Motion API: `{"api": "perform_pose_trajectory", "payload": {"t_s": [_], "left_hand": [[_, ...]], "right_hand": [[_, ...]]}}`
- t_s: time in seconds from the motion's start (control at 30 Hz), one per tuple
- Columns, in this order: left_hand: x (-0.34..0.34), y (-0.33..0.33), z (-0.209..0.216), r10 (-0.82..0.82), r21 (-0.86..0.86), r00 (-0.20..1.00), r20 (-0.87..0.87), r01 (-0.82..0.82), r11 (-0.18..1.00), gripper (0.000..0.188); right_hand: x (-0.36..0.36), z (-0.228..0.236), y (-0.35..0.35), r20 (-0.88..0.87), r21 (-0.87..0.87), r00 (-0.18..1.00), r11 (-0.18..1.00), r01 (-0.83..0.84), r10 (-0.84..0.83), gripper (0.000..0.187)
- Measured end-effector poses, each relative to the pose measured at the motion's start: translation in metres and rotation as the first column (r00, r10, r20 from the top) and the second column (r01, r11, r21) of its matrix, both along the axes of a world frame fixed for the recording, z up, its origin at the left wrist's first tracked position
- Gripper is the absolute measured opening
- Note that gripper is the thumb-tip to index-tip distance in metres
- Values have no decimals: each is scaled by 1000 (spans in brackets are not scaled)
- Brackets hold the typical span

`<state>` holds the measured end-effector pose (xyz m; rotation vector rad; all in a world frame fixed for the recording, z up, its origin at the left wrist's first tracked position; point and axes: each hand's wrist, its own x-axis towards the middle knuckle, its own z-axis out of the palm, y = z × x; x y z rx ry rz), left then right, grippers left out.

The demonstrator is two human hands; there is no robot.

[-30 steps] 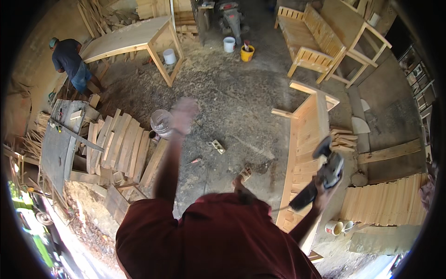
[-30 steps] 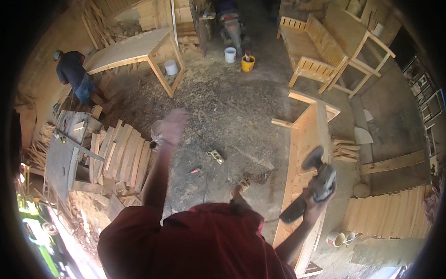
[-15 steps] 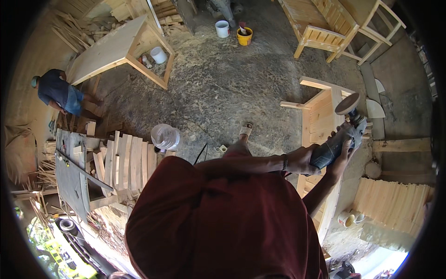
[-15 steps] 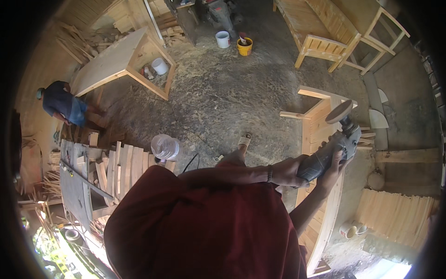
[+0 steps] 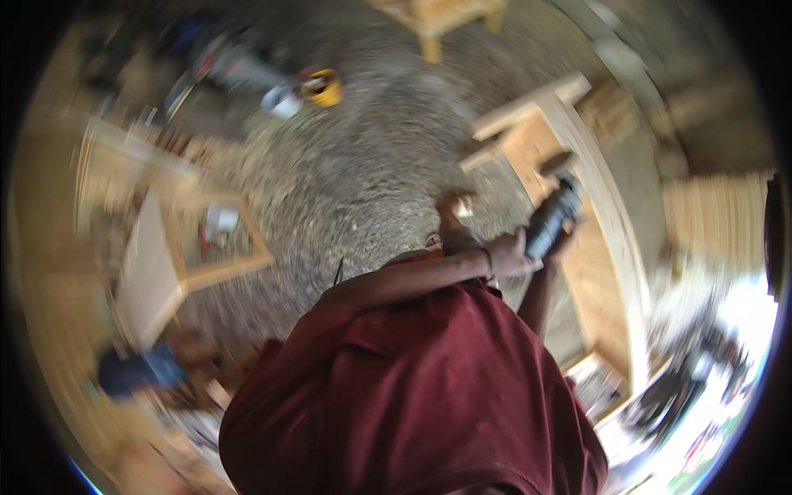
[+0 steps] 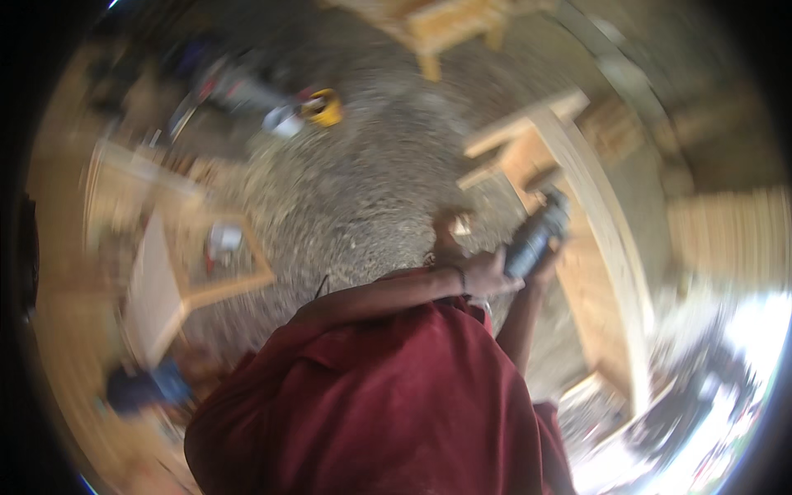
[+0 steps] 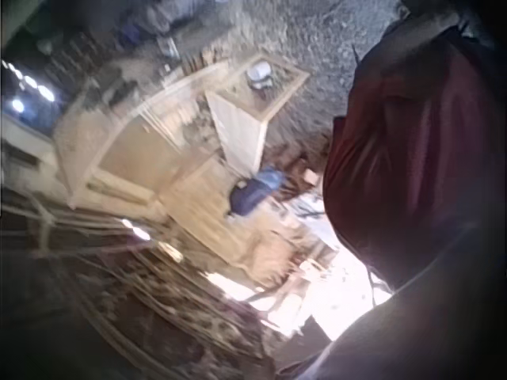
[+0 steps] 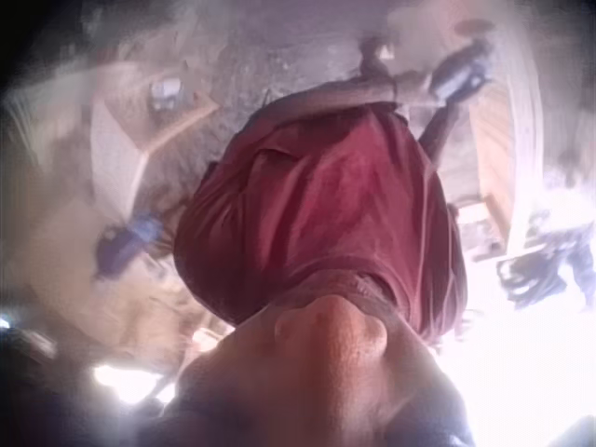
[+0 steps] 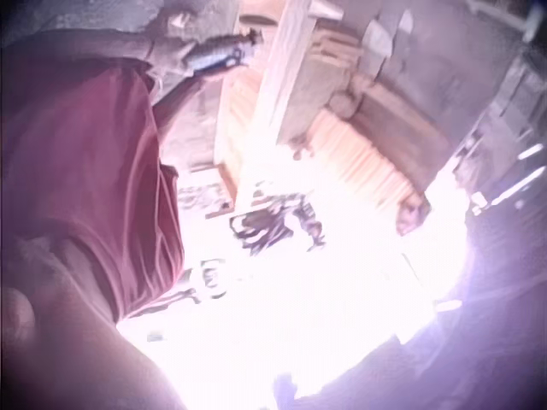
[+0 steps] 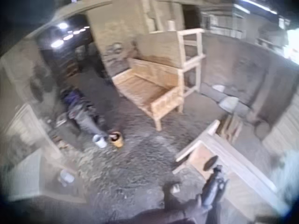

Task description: The person sands the surface of a wooden bench using a hand-held power sander, moving it across different sections of the seat and backrest.

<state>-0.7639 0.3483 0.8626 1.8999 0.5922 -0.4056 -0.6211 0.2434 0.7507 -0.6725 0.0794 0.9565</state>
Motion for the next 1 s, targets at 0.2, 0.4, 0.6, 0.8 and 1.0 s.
{"api": "perform_pose_trajectory", "payload": {"t_s": [0.2, 0.4, 0.6, 0.8, 1.0], "left_hand": [[22, 69, -114, -272, -347, 962, -22, 247, 905, 66], [79, 222, -161, -158, -613, 898, -410, -144, 777, 25], [130, 346, -275, 512, -267, 788, -343, -604, 751, 47], [205, 334, -351, 308, -350, 870, -385, -446, 824, 75], [238, 329, -399, 166, -549, 903, -397, -378, 746, 76]], "right_hand": [[-18, -71, 33, -329, 11, 926, 980, 200, -185, 78], [-36, -101, 73, -369, -198, 891, 959, 205, -266, 58], [-39, -122, 154, -492, -262, 783, 922, 284, -381, 57], [-37, -135, 201, -559, -391, 679, 874, 290, -476, 59], [-32, -141, 220, -512, -479, 719, 851, 215, -470, 50]]}}
